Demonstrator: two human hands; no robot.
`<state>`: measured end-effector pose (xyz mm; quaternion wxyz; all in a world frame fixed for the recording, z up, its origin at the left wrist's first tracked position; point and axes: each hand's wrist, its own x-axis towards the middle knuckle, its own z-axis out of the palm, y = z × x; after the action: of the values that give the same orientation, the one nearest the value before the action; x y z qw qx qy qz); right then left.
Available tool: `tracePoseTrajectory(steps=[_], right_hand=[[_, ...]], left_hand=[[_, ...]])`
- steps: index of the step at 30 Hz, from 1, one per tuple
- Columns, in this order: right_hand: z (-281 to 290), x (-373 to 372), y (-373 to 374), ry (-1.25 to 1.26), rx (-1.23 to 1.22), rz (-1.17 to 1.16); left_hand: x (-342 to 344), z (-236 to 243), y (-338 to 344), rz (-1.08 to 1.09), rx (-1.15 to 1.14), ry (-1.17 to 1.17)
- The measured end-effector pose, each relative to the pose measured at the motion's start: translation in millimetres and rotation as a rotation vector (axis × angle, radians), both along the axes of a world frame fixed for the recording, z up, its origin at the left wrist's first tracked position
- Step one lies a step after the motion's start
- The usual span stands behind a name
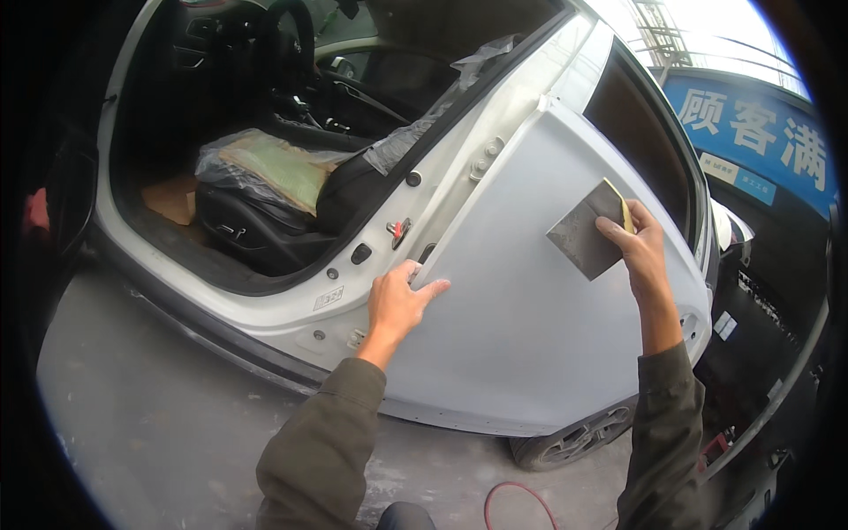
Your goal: The person sands the exterior surface of a white car door using a sanding block. They work systematically across the door panel, edges, and around the handle area, smoothing the surface in preparation for painting.
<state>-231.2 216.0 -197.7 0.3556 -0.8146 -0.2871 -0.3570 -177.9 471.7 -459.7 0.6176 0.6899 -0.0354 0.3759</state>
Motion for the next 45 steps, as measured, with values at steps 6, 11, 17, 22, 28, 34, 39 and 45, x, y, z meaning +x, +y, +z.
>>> tracePoseTrajectory(steps=[6,11,17,22,28,34,39,45], right_hand=[[4.9,-20.5,-3.0,0.071,0.393,0.053],[26.0,-32.6,26.2,0.064,0.483,-0.007],[89.9,3.9,74.9,-0.048,0.307,-0.367],[117.2,40.5,149.9,0.042,0.047,-0.673],[113.8,79.5,174.2,-0.129,-0.214,-1.008],[128.3,99.4,195.9,-0.156,-0.313,-1.167],[131.4,105.9,203.4,-0.120,-0.214,-1.194],[124.8,94.9,199.7,-0.087,-0.132,-1.125]], left_hand=[[0.7,-7.3,3.7,-0.202,-0.013,-0.042],[-1.6,-1.9,20.5,-0.256,0.047,-0.069],[4.3,-4.4,23.2,-0.285,0.154,-0.055],[11.3,-7.2,26.6,-0.263,0.157,-0.185],[13.6,-8.7,28.3,-0.302,0.224,-0.190],[11.6,-10.3,30.4,-0.282,0.239,-0.183],[8.5,-9.2,26.9,-0.288,0.216,-0.176],[12.3,-10.6,30.1,-0.293,0.180,-0.174]])
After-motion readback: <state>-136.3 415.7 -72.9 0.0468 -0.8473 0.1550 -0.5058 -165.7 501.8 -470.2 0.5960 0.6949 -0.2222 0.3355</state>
